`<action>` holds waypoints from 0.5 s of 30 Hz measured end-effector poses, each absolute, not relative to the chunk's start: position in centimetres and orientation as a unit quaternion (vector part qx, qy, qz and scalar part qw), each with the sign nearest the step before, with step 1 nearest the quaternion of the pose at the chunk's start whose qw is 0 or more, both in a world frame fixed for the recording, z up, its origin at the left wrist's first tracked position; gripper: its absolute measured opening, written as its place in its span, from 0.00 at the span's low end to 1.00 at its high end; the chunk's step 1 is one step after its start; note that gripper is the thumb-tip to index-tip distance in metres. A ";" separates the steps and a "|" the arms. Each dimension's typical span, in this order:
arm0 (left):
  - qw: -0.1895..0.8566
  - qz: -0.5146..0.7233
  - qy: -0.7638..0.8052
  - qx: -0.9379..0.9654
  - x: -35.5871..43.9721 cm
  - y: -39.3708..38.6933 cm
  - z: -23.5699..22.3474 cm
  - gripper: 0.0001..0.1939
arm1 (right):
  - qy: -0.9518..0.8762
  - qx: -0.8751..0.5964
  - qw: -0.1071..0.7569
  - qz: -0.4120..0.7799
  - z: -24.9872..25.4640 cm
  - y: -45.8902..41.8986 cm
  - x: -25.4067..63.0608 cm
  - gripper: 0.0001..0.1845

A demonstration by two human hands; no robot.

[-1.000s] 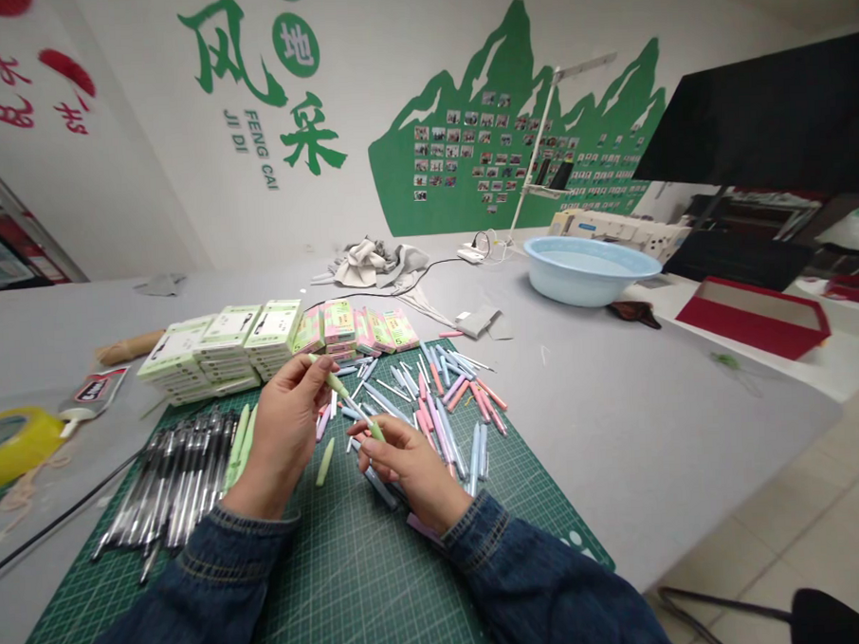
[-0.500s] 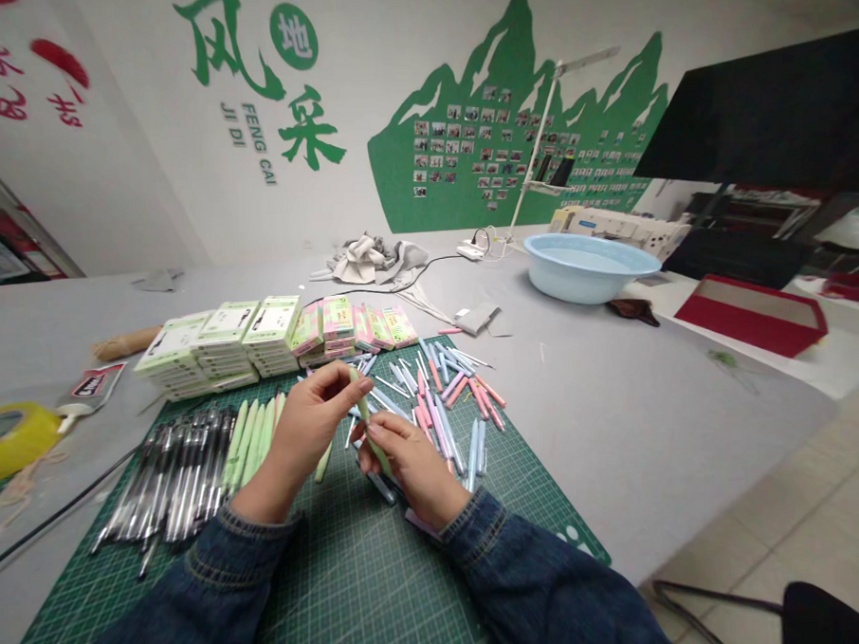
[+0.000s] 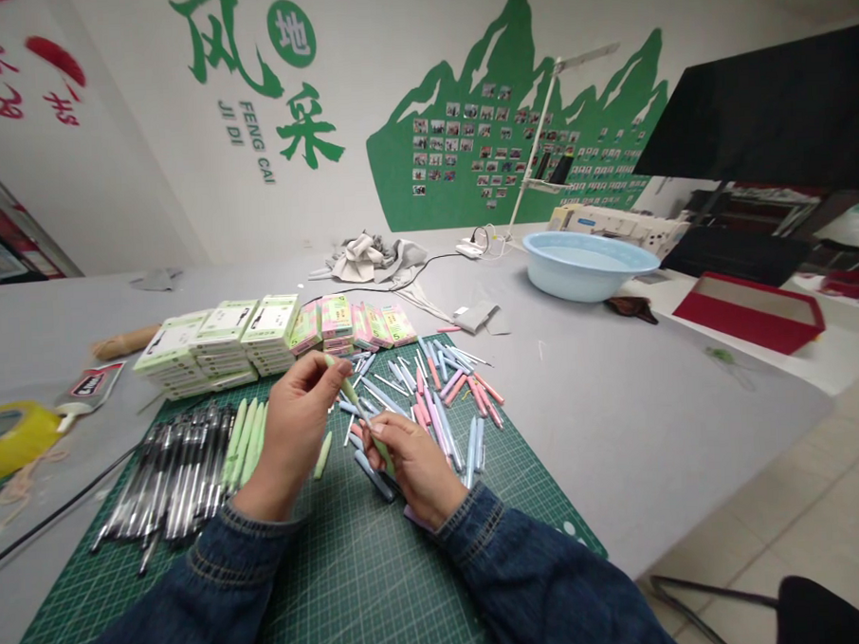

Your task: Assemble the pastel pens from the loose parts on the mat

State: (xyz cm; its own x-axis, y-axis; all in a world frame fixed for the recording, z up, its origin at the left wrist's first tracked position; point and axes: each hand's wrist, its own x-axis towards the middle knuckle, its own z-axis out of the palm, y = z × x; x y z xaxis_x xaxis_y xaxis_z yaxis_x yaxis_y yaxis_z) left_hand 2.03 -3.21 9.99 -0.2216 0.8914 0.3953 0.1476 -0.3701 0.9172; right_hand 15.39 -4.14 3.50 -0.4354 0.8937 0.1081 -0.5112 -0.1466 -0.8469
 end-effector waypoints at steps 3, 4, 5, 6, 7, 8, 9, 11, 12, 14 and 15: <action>0.316 0.650 0.445 0.530 1.7 -3.1 10.2 0.09 | -0.439 -0.217 0.485 0.725 3.5 -4.2 15.4 0.09; 0.331 0.661 0.433 0.517 1.7 -3.0 10.3 0.08 | -0.440 -0.216 0.483 0.725 3.5 -4.2 15.4 0.09; 0.345 0.677 0.420 0.497 1.6 -2.9 10.3 0.08 | -0.443 -0.216 0.481 0.725 3.5 -4.1 15.4 0.09; 0.359 0.694 0.407 0.473 1.5 -2.9 10.4 0.08 | -0.445 -0.216 0.478 0.726 3.5 -4.1 15.4 0.09; 0.373 0.708 0.395 0.451 1.4 -2.8 10.4 0.08 | -0.447 -0.217 0.475 0.727 3.5 -4.1 15.4 0.09; 0.386 0.718 0.385 0.433 1.2 -2.7 10.5 0.08 | -0.448 -0.217 0.473 0.727 3.5 -4.1 15.4 0.09; 0.397 0.725 0.376 0.419 1.1 -2.6 10.7 0.08 | -0.450 -0.218 0.471 0.727 3.5 -4.1 15.4 0.09; 0.419 0.731 0.362 0.398 0.7 -2.4 10.9 0.08 | -0.453 -0.222 0.468 0.726 3.4 -4.1 15.4 0.10; 0.427 0.734 0.356 0.391 0.4 -2.3 11.0 0.09 | -0.453 -0.223 0.466 0.726 3.4 -4.1 15.4 0.10; 0.417 0.741 0.361 0.383 -0.4 -2.0 10.8 0.11 | -0.451 -0.223 0.465 0.728 3.4 -4.1 15.4 0.10; 0.398 0.737 0.382 0.391 -0.9 -1.8 10.6 0.12 | -0.449 -0.222 0.465 0.730 3.4 -4.1 15.4 0.10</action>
